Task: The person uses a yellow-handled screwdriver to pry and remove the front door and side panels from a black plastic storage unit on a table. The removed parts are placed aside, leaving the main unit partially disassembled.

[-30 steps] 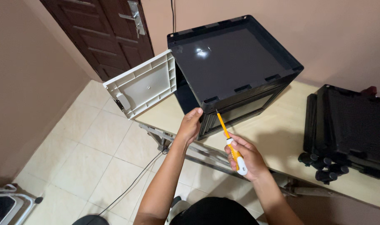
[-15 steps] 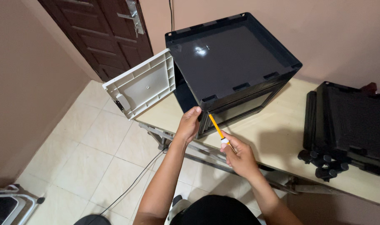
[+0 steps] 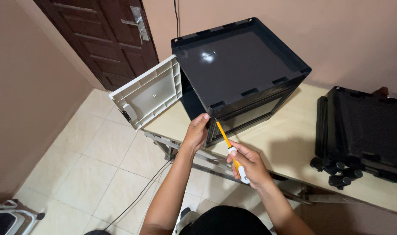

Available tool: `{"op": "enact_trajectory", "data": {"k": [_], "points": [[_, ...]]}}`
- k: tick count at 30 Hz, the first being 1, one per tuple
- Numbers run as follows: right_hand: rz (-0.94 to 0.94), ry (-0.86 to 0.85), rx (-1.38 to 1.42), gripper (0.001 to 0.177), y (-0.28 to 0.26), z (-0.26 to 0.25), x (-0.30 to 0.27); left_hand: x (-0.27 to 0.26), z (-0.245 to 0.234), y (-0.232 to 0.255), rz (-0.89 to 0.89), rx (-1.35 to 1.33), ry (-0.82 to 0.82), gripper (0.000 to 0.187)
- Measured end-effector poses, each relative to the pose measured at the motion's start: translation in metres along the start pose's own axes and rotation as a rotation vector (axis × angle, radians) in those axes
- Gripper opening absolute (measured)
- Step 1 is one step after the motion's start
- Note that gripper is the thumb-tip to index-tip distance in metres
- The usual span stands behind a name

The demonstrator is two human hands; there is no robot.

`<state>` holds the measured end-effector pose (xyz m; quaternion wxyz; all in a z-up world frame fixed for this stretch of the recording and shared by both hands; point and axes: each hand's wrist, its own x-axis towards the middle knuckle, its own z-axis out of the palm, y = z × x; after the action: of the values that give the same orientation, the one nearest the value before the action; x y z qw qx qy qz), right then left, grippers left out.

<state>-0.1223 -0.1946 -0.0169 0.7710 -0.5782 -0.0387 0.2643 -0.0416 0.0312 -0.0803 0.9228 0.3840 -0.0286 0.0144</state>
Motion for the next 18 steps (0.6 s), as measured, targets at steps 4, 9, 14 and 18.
{"op": "enact_trajectory", "data": {"k": [4, 9, 14, 18], "points": [[-0.034, -0.02, -0.019, 0.051, 0.003, 0.001, -0.001, -0.001, -0.002, -0.002, 0.009, 0.004, -0.001, 0.025], [-0.06, 0.021, -0.026, 0.05, 0.013, 0.001, -0.002, -0.003, -0.005, 0.001, -0.015, 0.052, 0.023, 0.024], [-0.067, 0.093, 0.028, 0.046, 0.025, 0.0, -0.008, -0.006, 0.0, 0.021, 0.108, 0.411, 0.096, 0.034], [-0.112, 0.187, 0.071, 0.042, 0.036, 0.001, -0.01, -0.009, -0.007, 0.072, 0.407, 0.846, 0.284, 0.051]]}}
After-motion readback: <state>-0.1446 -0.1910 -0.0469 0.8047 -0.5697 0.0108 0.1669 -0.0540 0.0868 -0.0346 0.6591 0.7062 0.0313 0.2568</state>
